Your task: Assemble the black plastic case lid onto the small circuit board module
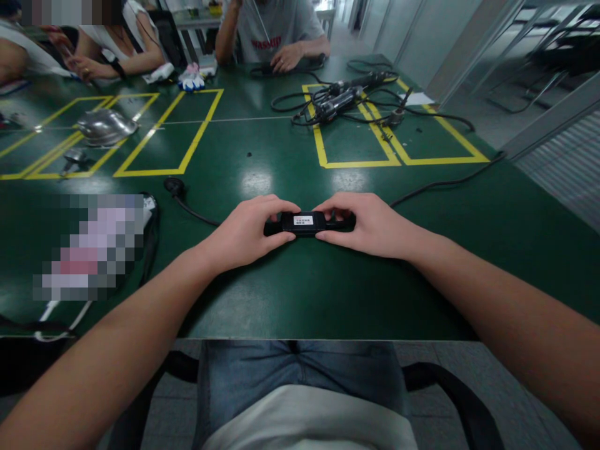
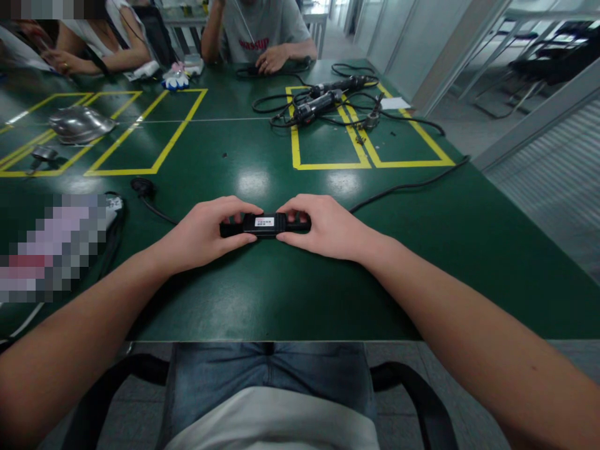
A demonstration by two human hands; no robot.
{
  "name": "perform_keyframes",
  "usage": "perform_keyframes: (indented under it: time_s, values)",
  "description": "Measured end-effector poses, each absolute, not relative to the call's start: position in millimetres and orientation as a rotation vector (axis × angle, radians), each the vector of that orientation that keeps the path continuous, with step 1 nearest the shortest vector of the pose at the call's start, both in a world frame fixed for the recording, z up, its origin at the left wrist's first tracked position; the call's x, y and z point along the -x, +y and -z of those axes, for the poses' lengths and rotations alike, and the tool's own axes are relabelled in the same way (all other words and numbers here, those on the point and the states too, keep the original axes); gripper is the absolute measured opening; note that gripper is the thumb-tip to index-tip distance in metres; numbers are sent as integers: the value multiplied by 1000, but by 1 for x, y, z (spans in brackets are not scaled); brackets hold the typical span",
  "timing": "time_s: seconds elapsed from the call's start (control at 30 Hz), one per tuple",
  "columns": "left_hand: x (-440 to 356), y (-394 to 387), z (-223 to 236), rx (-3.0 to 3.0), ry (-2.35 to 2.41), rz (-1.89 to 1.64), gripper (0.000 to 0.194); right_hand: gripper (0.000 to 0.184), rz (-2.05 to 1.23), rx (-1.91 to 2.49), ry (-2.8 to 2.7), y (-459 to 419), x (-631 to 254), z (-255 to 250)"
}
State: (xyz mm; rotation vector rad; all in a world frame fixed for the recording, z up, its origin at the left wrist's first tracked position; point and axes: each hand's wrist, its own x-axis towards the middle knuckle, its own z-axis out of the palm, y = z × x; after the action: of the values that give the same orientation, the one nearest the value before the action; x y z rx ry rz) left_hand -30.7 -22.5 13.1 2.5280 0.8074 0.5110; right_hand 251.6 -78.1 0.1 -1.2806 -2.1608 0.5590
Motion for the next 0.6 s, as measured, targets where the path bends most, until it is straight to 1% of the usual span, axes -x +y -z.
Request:
perform_keyframes:
  time_s: [0.6]
  values:
    - [32, -23, -13, -2562, 774, -516, 38, 31, -575, 1303, -2173, -78, -251, -2]
